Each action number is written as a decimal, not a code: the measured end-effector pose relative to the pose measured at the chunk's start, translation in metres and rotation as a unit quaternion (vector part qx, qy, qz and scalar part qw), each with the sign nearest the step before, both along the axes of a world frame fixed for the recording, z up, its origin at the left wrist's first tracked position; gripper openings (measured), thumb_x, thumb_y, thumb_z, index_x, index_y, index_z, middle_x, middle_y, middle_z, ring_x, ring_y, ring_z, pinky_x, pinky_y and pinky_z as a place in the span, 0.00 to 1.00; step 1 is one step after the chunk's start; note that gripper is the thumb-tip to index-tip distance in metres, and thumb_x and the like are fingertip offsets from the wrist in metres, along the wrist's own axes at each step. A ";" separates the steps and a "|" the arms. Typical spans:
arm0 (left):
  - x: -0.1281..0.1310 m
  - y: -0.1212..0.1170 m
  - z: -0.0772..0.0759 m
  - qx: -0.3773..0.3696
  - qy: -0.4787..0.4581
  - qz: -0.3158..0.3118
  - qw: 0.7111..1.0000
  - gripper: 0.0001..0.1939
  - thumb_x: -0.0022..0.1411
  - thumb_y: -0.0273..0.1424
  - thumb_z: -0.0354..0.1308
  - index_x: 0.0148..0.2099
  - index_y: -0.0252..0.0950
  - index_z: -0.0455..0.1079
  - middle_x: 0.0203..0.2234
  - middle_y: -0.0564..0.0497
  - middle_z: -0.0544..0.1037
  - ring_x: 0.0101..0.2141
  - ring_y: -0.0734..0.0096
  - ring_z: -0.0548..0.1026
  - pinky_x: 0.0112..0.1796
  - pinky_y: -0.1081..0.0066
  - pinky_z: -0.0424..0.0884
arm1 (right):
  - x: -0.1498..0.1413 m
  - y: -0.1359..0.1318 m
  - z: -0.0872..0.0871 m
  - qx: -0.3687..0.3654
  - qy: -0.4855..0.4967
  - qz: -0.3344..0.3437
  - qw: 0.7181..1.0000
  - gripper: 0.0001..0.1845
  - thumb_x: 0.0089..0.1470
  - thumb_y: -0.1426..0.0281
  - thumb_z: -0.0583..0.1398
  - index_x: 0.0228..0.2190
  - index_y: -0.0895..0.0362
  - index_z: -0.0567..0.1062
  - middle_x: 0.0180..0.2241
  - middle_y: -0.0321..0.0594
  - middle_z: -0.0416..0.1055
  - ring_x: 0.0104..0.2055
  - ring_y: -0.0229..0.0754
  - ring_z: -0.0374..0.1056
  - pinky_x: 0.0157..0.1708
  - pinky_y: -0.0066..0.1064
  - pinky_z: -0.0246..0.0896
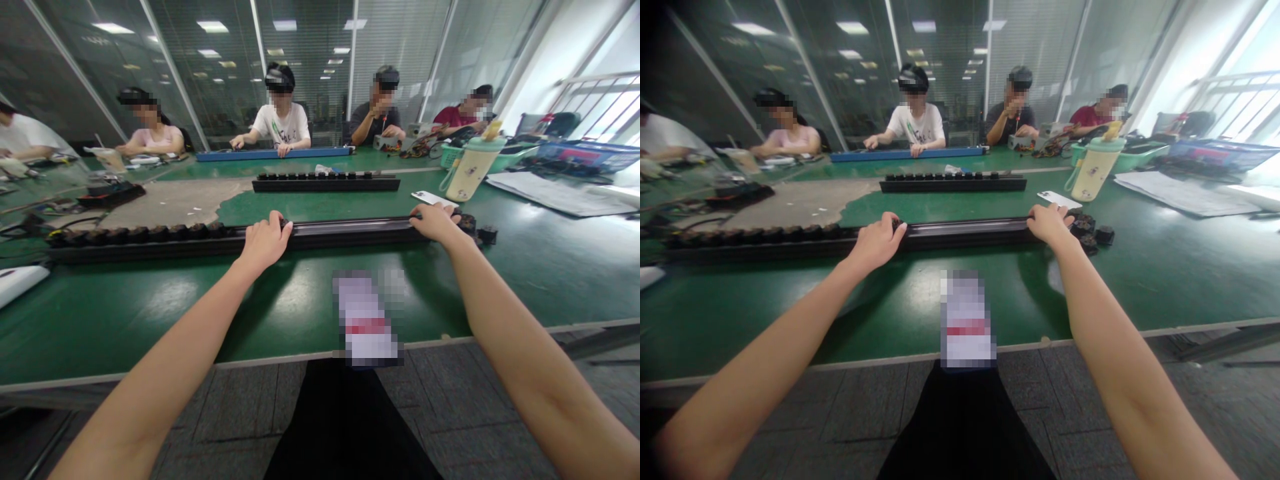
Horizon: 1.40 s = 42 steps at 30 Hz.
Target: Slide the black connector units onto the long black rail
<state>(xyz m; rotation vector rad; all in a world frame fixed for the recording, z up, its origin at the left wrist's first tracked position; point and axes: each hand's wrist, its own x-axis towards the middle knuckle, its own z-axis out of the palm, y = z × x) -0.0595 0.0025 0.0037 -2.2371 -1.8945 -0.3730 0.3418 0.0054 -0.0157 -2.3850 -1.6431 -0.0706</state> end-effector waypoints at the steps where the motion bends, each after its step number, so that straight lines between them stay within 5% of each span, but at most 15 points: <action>1: 0.000 0.000 0.000 0.000 -0.001 -0.003 1.000 0.27 0.79 0.43 0.38 0.65 0.31 0.63 0.51 0.32 0.81 0.54 0.41 0.79 0.55 0.53 0.70 | 0.000 0.000 0.000 0.000 0.001 0.000 1.000 0.29 0.65 0.59 0.53 0.62 0.52 0.76 0.64 0.62 0.63 0.66 0.74 0.57 0.60 0.64 0.56; 42: 0.002 -0.003 0.000 -0.020 0.011 -0.028 0.999 0.25 0.80 0.39 0.38 0.66 0.29 0.63 0.55 0.31 0.79 0.57 0.41 0.77 0.58 0.50 0.68 | 0.003 0.004 -0.004 0.017 -0.009 0.000 1.000 0.28 0.65 0.59 0.54 0.60 0.52 0.78 0.63 0.62 0.65 0.64 0.73 0.58 0.58 0.65 0.58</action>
